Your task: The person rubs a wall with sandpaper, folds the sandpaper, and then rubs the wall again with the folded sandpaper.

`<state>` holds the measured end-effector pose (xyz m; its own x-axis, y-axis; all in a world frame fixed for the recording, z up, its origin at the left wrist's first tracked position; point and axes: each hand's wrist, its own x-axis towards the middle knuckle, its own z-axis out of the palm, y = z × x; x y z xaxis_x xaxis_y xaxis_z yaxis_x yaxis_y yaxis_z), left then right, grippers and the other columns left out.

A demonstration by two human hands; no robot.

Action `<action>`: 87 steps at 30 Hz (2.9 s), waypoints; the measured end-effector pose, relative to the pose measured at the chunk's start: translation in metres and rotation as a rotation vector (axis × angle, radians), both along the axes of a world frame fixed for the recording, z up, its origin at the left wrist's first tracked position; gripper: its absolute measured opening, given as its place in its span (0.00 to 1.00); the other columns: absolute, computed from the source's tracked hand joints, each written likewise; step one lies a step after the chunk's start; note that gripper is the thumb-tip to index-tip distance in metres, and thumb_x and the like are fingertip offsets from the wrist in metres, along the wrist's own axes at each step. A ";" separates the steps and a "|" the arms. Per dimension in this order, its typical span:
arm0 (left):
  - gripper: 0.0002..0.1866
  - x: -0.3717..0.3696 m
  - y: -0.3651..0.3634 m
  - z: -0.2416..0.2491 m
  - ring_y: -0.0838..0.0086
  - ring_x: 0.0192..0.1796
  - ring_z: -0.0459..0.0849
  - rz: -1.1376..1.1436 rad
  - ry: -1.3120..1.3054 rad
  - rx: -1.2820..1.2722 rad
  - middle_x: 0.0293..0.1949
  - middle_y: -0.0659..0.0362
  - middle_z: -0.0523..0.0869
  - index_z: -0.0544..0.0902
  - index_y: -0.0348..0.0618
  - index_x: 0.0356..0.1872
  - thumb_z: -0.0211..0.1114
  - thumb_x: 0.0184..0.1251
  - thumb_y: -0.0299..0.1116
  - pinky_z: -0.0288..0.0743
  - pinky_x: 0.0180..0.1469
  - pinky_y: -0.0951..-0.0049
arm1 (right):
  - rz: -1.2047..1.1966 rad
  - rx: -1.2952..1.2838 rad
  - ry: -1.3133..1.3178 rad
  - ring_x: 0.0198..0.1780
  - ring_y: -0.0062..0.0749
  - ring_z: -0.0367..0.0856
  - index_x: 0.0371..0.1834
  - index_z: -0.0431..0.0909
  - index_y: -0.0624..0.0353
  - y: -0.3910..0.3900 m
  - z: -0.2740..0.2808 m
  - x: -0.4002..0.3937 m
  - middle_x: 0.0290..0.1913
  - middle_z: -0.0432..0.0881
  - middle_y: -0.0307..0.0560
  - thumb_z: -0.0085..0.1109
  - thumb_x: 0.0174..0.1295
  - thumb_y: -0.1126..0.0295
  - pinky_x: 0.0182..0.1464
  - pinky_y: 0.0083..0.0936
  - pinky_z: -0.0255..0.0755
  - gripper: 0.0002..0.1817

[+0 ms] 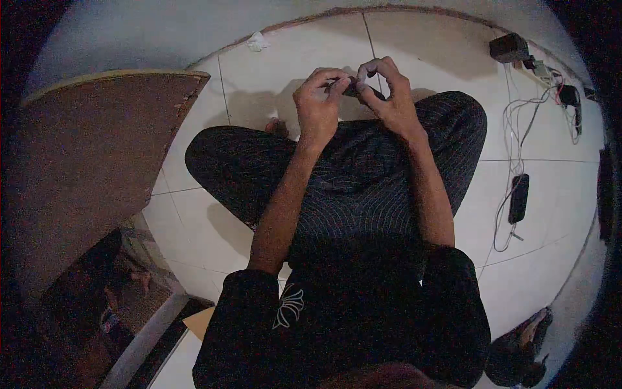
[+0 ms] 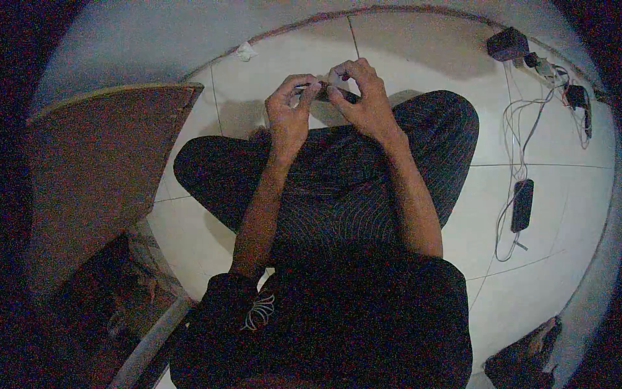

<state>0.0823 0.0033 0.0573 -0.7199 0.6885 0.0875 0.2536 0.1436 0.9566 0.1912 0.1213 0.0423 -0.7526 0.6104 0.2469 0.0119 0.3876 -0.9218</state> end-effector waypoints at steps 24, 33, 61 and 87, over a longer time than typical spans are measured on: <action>0.06 0.000 0.002 0.001 0.70 0.43 0.84 -0.005 0.027 0.015 0.38 0.55 0.86 0.84 0.34 0.36 0.69 0.60 0.25 0.75 0.50 0.70 | -0.004 0.063 0.064 0.43 0.40 0.78 0.41 0.80 0.60 0.004 -0.005 -0.001 0.40 0.82 0.49 0.68 0.53 0.70 0.48 0.33 0.73 0.13; 0.05 0.002 0.001 0.003 0.71 0.43 0.84 -0.011 0.036 -0.039 0.38 0.56 0.87 0.85 0.35 0.36 0.68 0.63 0.26 0.76 0.49 0.70 | 0.019 0.057 0.062 0.48 0.41 0.80 0.41 0.81 0.60 0.006 -0.006 0.002 0.41 0.83 0.50 0.67 0.56 0.70 0.51 0.33 0.74 0.11; 0.08 -0.006 -0.002 0.004 0.81 0.42 0.77 0.006 -0.319 0.146 0.38 0.62 0.83 0.82 0.36 0.43 0.65 0.69 0.29 0.72 0.47 0.78 | -0.066 0.069 0.021 0.46 0.32 0.80 0.38 0.82 0.63 0.009 0.004 0.001 0.41 0.84 0.44 0.70 0.57 0.70 0.51 0.29 0.72 0.10; 0.07 -0.006 -0.001 0.010 0.80 0.43 0.79 0.092 -0.376 0.166 0.39 0.62 0.84 0.83 0.36 0.43 0.66 0.68 0.27 0.73 0.48 0.77 | -0.097 -0.008 0.018 0.43 0.34 0.79 0.35 0.86 0.58 0.009 0.009 0.001 0.38 0.87 0.44 0.70 0.54 0.69 0.50 0.31 0.73 0.08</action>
<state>0.0767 0.0026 0.0674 -0.7808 0.6186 -0.0882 -0.1239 -0.0149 0.9922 0.1920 0.1299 0.0511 -0.6855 0.6821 0.2548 0.0320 0.3779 -0.9253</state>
